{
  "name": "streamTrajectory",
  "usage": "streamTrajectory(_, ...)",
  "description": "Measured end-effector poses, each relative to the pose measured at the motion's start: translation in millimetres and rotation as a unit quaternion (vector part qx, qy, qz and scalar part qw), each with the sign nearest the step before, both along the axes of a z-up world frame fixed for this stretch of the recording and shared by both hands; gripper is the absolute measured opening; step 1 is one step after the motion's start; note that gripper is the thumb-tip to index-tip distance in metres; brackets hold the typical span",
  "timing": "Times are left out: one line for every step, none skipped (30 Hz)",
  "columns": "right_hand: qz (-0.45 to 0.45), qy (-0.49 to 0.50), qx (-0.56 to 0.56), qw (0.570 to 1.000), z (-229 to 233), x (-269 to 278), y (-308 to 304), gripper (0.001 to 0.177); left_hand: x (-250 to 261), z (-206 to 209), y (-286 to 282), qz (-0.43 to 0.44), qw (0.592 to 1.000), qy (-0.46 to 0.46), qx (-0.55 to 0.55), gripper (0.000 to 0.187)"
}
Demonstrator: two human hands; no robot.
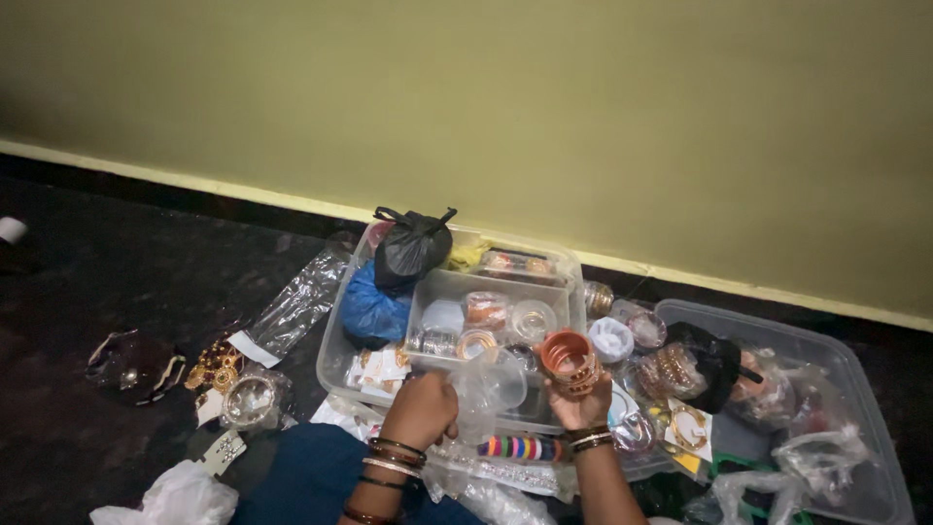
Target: The person sits on the floor and organizes jewelry by placing bangles and other items into small plastic containers within a larger storage box. They handle multiple containers, open and close them, and arrange the contents neatly.
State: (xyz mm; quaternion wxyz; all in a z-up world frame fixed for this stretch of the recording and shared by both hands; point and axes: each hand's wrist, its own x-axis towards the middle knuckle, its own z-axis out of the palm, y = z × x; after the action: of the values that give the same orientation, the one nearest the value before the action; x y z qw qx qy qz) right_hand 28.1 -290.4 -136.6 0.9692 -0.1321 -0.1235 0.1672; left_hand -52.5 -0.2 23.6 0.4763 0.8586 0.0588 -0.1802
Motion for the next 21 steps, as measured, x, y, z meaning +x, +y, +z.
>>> streamTrajectory(0.001, -0.010, 0.004, 1.000, 0.7, -0.8, 0.5, 0.100, -0.2, 2.5, -0.9, 0.003, 1.000, 0.006, 0.008, 0.035)
streamTrajectory(-0.009, -0.013, 0.015, 1.000, 1.3, -1.4, 1.6, 0.103, 0.8, 5.9, -1.9, 0.005, 1.000, 0.011, 0.016, 0.033)
streamTrajectory(-0.018, -0.016, 0.026, 0.999, 2.0, -1.7, 3.1, 0.105, 1.4, 9.8, -3.4, 0.007, 1.000, 0.016, 0.025, 0.032)
streamTrajectory(-0.028, -0.019, 0.037, 0.999, 3.2, -1.6, 3.9, 0.107, 1.6, 14.0, -4.9, 0.014, 0.999, 0.021, 0.029, 0.030)
streamTrajectory(-0.010, -0.023, 0.057, 0.998, 4.8, -1.5, 3.9, 0.106, 1.4, 18.2, -6.5, 0.022, 0.999, 0.026, 0.034, 0.028)
streamTrajectory(0.008, -0.027, 0.078, 0.997, 6.0, -2.2, 4.8, 0.104, 0.9, 21.9, -7.8, 0.029, 0.998, 0.032, 0.038, 0.027)
streamTrajectory(0.026, -0.031, 0.099, 0.994, 7.4, -2.4, 5.5, 0.103, 0.8, 25.2, -8.9, 0.026, 0.999, 0.025, 0.039, 0.027)
streamTrajectory(0.030, -0.029, 0.110, 0.993, 9.0, -3.0, 5.5, 0.101, 0.0, 27.5, -9.8, 0.024, 0.999, 0.019, 0.039, 0.027)
streamTrajectory(0.034, -0.028, 0.121, 0.992, 10.9, -3.2, 5.3, 0.098, -0.4, 29.0, -10.9, 0.022, 0.999, 0.012, 0.039, 0.027)
streamTrajectory(0.038, -0.027, 0.132, 0.990, 12.8, -3.6, 4.7, 0.096, -0.6, 29.7, -12.2, 0.022, 0.999, 0.011, 0.032, 0.027)
streamTrajectory(0.030, -0.030, 0.127, 0.991, 14.6, -3.9, 3.9, 0.095, -0.9, 29.4, -13.3, 0.021, 0.999, 0.010, 0.025, 0.027)
streamTrajectory(0.023, -0.033, 0.121, 0.992, 16.5, -3.5, 2.9, 0.094, -0.9, 28.3, -14.2, 0.022, 1.000, 0.009, 0.017, 0.027)
streamTrajectory(0.016, -0.037, 0.116, 0.992, 17.9, -4.0, 1.8, 0.093, -0.1, 26.5, -15.2, 0.025, 0.999, 0.026, 0.014, 0.028)
streamTrajectory(0.022, -0.034, 0.111, 0.993, 18.9, -3.6, 1.6, 0.092, 1.7, 24.5, -15.4, 0.029, 0.999, 0.042, 0.011, 0.029)
streamTrajectory(0.029, -0.032, 0.106, 0.993, 19.5, -3.2, 0.5, 0.091, 3.0, 22.0, -15.1, 0.032, 0.998, 0.058, 0.007, 0.030)
streamTrajectory(0.036, -0.029, 0.102, 0.994, 18.9, -3.2, -0.9, 0.090, 3.8, 19.0, -13.8, 0.026, 0.998, 0.055, -0.004, 0.030)
streamTrajectory(0.042, -0.033, 0.078, 0.996, 17.3, -2.4, -2.4, 0.090, 4.8, 15.6, -12.0, 0.020, 0.998, 0.052, -0.016, 0.030)
streamTrajectory(0.047, -0.036, 0.054, 0.997, 14.7, -2.4, -4.6, 0.090, 5.0, 11.9, -10.2, 0.014, 0.998, 0.050, -0.027, 0.031)
streamTrajectory(0.053, -0.039, 0.030, 0.997, 11.4, -2.5, -7.1, 0.090, 5.0, 8.1, -8.3, 0.014, 0.998, 0.047, -0.032, 0.030)
streamTrajectory(0.046, -0.043, -0.004, 0.998, 8.7, -1.3, -10.7, 0.091, 5.4, 4.7, -6.7, 0.015, 0.998, 0.044, -0.038, 0.030)
streamTrajectory(0.040, -0.047, -0.039, 0.997, 5.9, 0.3, -13.9, 0.091, 5.5, 1.8, -4.9, 0.016, 0.998, 0.041, -0.044, 0.030)
